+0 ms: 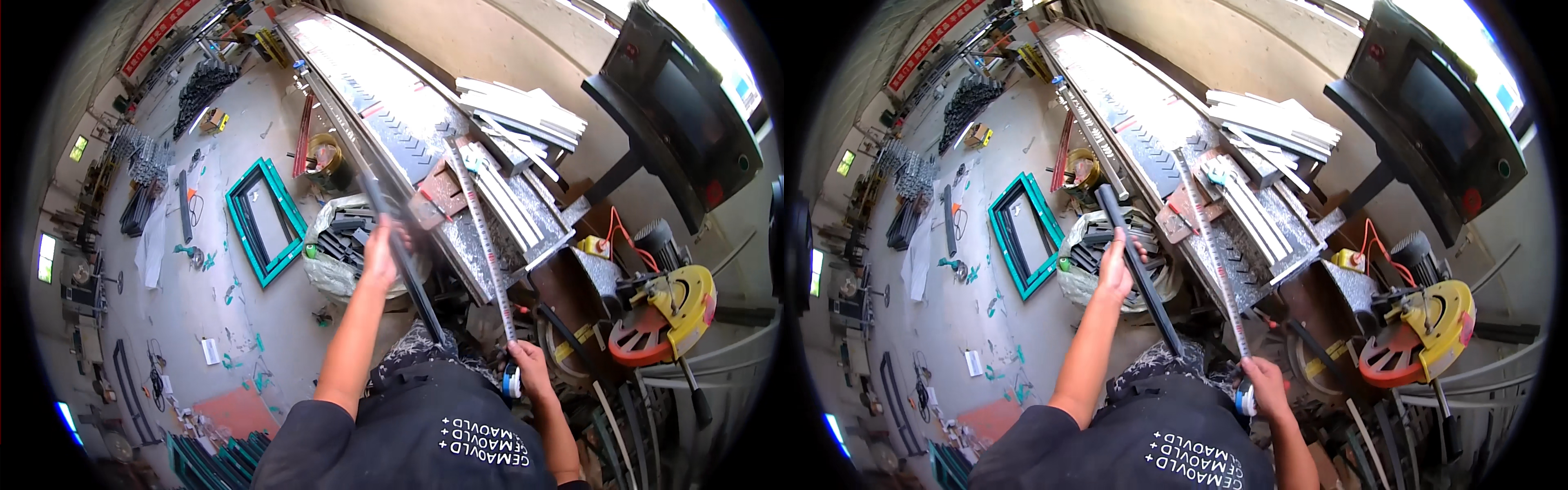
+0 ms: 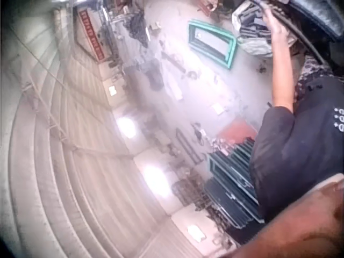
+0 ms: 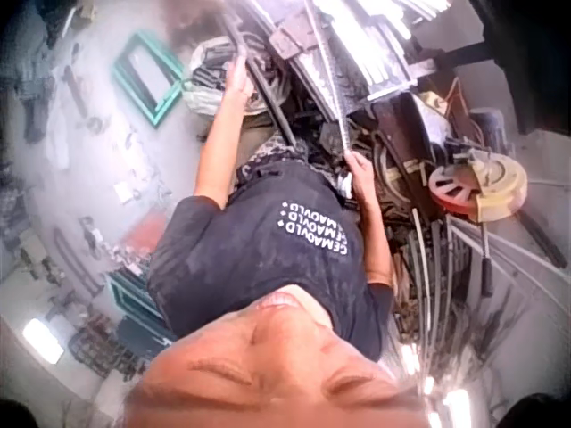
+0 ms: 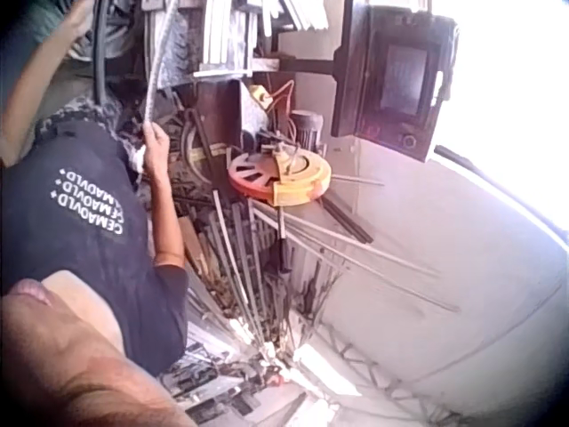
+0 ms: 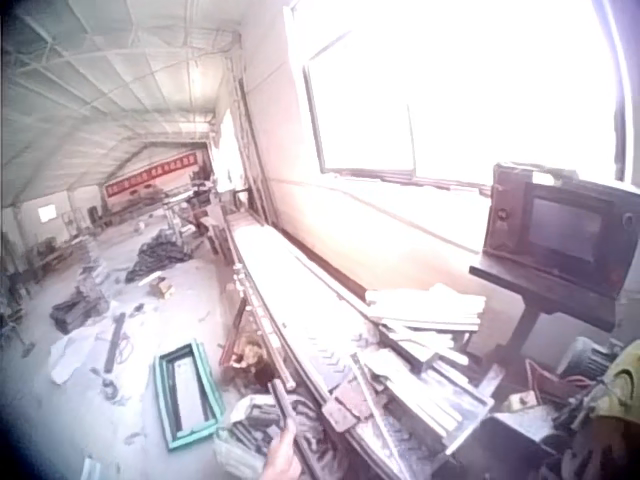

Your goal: The person moves a green window frame onto a stack, measures a frame on the floor with a tape measure, and operates a control panel for a cutting saw after retrieving a metal piece.

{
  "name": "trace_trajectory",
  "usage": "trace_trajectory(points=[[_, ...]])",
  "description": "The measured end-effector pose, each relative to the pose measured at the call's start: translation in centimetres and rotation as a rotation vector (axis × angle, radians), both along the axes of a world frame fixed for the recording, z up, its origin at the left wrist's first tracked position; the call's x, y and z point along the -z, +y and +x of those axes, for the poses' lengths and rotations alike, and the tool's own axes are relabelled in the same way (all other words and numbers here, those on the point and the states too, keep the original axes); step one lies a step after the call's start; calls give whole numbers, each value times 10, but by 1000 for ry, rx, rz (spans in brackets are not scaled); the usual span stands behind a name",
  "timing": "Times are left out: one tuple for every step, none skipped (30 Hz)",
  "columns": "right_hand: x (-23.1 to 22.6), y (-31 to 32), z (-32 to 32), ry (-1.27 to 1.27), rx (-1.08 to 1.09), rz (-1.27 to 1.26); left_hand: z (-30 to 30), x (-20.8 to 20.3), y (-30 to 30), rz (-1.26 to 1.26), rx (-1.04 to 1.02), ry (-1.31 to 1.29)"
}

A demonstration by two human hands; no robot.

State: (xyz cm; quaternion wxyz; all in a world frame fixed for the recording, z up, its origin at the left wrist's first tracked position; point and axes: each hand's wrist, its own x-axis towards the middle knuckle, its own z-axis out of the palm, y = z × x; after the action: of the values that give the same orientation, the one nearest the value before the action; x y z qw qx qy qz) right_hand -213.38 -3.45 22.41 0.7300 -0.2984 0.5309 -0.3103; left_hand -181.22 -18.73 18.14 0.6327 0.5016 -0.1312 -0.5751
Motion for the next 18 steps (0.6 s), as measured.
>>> trace_trajectory(points=[[4, 3, -2, 30, 35, -4, 18, 35, -11, 67, -115, 11], [12, 7, -4, 77, 57, -20, 36, 65, -17, 149, -177, 6], [20, 14, -6, 134, 95, -26, 60, 95, -21, 280, -286, 23], [29, 19, -7, 186, 77, -43, 91, 123, -20, 327, -333, 59], [36, 25, -9, 247, 64, -50, 125, 146, -14, 335, -326, 125], [41, 29, -10, 325, 17, -67, 170, 165, -7, 397, -429, 138], [40, 29, -7, 322, -14, -63, 237, 177, 9, 463, -347, 210], [40, 31, -8, 322, -12, -33, 249, 180, 7, 383, -348, 156], [49, 40, -11, 325, 60, -15, 219, 163, -18, 754, -337, -257], [62, 50, -12, 317, 146, 6, 184, 135, -39, 823, -294, -359], [69, 54, -11, 292, 194, 11, 166, 117, -48, 883, -295, -464], [61, 50, -7, 290, 213, 26, 175, 126, -53, 749, -161, -522], [63, 48, -4, 291, 199, 1, 182, 135, -57, 613, -33, -574], [64, 45, 3, 315, 243, -58, 167, 143, -63, 494, 8, -526], [67, 43, 7, 347, 296, -110, 122, 132, -62, 386, 204, -502], [71, 39, 10, 349, 277, -84, 79, 112, -59, 320, 372, -412], [67, 32, 15, 329, 291, -6, 30, 87, -52, 295, 542, -346], [64, 25, 23, 329, 341, -20, -14, 63, -42, 299, 709, -331]])
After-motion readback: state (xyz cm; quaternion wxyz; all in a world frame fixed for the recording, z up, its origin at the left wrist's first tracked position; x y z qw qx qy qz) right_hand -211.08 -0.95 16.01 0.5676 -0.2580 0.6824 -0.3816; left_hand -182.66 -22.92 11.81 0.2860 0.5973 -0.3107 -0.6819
